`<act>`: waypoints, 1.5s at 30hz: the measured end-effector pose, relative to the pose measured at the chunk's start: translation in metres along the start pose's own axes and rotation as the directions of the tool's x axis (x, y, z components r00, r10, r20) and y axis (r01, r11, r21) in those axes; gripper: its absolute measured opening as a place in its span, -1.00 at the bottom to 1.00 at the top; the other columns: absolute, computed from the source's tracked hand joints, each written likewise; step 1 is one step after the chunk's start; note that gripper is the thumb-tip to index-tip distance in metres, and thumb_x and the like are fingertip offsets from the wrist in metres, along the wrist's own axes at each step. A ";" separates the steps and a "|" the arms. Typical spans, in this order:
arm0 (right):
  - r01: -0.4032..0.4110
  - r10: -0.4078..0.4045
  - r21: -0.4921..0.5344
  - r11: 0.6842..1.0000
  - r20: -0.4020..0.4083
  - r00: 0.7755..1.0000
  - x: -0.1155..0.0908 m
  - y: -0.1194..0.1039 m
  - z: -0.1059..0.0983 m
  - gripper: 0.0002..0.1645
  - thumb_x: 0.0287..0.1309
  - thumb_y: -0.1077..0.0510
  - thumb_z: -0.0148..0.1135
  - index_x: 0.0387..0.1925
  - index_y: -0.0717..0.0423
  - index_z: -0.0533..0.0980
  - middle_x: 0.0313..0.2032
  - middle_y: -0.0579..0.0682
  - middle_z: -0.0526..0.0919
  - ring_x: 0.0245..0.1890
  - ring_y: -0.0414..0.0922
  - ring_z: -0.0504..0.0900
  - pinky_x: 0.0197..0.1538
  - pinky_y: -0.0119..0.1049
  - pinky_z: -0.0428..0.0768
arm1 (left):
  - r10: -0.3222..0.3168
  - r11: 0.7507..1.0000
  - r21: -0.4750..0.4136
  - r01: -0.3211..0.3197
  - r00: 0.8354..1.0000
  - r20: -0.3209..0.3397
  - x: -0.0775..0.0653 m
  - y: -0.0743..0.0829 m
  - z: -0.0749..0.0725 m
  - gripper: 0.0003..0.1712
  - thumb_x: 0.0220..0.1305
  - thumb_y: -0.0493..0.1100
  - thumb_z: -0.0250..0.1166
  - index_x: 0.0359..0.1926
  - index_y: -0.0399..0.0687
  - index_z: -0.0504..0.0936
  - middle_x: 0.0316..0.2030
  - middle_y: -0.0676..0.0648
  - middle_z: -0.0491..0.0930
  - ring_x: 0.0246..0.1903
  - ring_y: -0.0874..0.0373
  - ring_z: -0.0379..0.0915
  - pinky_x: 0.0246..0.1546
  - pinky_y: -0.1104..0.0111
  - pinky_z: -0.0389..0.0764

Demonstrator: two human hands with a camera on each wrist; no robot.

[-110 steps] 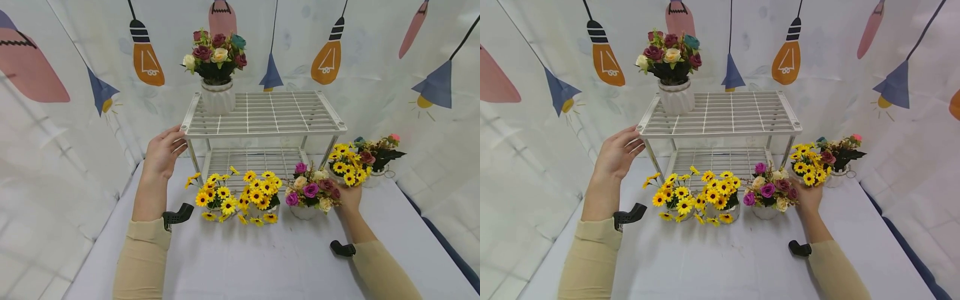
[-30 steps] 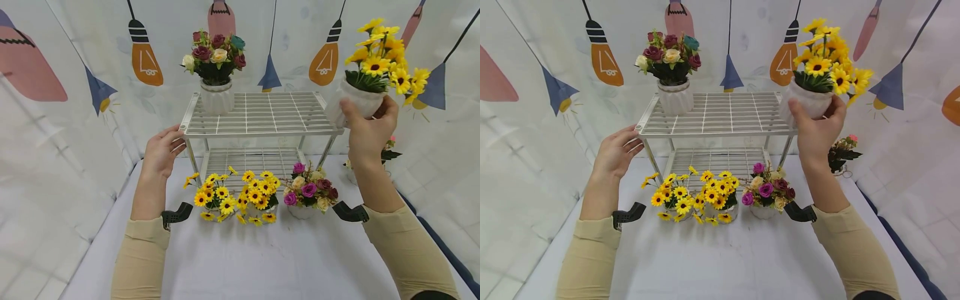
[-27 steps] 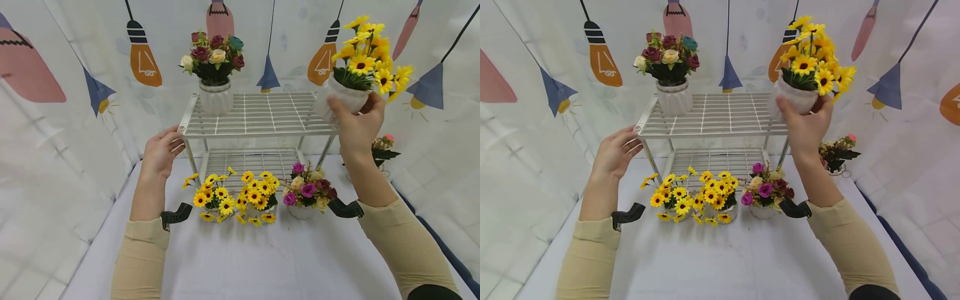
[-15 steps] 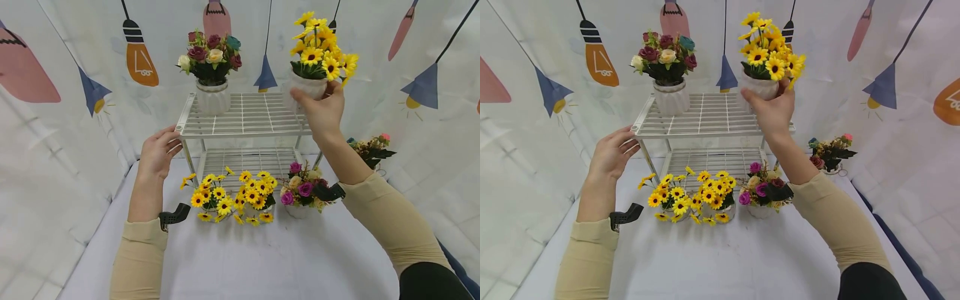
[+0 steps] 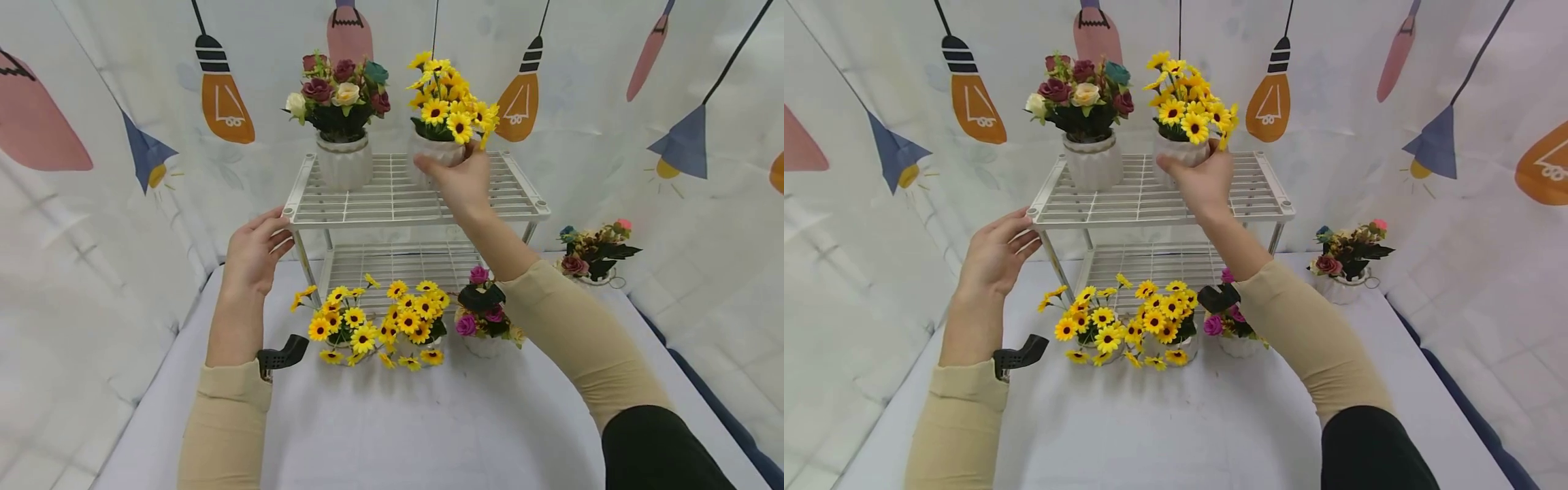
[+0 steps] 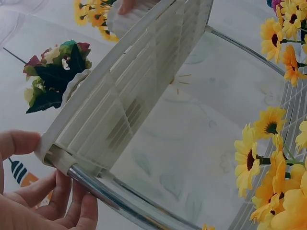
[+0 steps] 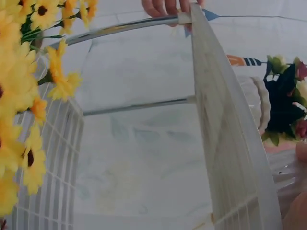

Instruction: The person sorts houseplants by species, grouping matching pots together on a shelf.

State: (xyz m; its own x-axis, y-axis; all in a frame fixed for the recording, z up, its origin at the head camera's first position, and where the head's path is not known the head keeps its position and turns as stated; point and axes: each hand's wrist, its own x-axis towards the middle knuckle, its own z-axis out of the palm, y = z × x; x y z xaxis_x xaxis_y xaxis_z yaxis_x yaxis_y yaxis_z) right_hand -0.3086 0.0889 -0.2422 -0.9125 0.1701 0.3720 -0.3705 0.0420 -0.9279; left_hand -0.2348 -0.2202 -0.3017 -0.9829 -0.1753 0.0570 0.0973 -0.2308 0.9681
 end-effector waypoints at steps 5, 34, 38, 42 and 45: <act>-0.092 0.093 -0.080 0.993 0.010 0.996 0.010 0.002 0.018 -0.02 -0.06 0.11 0.70 0.37 0.09 0.36 0.24 -0.08 0.47 0.24 -0.21 0.45 0.17 -0.40 0.50 | -0.001 1.000 -0.009 0.001 1.000 -0.008 -0.002 -0.001 -0.002 -0.36 0.48 -0.14 0.28 0.46 -0.29 0.38 0.17 -0.03 0.48 0.06 0.07 0.47 0.21 0.25 0.40; -0.150 0.215 -0.281 0.948 0.216 0.952 0.024 -0.002 0.020 0.06 0.16 -0.04 0.54 0.52 0.05 0.13 0.30 0.04 0.37 0.08 -0.10 0.44 0.04 -0.31 0.50 | 0.014 1.000 -0.002 -0.014 1.000 -0.017 0.000 -0.002 0.001 -0.38 0.47 -0.14 0.29 0.44 -0.30 0.41 0.16 -0.04 0.51 0.07 0.07 0.48 0.18 0.27 0.43; -0.188 0.289 -0.354 0.916 0.257 0.922 0.017 -0.010 0.007 0.15 0.21 -0.10 0.50 0.58 0.11 0.01 0.48 0.04 0.19 0.40 -0.12 0.27 0.32 -0.30 0.39 | 0.015 1.000 0.010 -0.015 1.000 -0.019 0.000 -0.002 0.000 -0.39 0.47 -0.13 0.30 0.43 -0.29 0.42 0.17 -0.06 0.51 0.08 0.06 0.48 0.18 0.26 0.43; -0.186 0.312 -0.393 0.900 0.288 0.905 0.010 -0.015 -0.006 0.19 0.24 -0.08 0.47 0.62 0.15 -0.06 0.53 0.06 0.13 0.50 -0.08 0.17 0.42 -0.25 0.30 | 0.021 1.000 0.012 -0.021 1.000 -0.014 0.001 -0.003 0.000 -0.39 0.47 -0.12 0.30 0.43 -0.28 0.43 0.20 -0.08 0.50 0.10 0.05 0.48 0.19 0.26 0.42; -0.160 0.303 -0.418 0.894 0.303 0.903 0.003 -0.018 -0.019 0.19 0.26 -0.08 0.45 0.63 0.12 -0.07 0.54 0.04 0.14 0.52 -0.10 0.16 0.44 -0.25 0.26 | 0.021 1.000 0.006 -0.021 1.000 -0.014 0.001 -0.004 0.000 -0.38 0.47 -0.13 0.29 0.43 -0.28 0.42 0.21 -0.08 0.49 0.09 0.07 0.48 0.19 0.26 0.42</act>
State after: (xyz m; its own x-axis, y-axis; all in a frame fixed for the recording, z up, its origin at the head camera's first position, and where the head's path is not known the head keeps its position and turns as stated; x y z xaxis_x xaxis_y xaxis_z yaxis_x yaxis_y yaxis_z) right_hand -0.3008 0.1076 -0.2247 -0.9893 -0.1322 0.0625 -0.1132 0.4219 -0.8995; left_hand -0.2363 -0.2197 -0.3051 -0.9784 -0.1931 0.0742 0.1170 -0.2209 0.9683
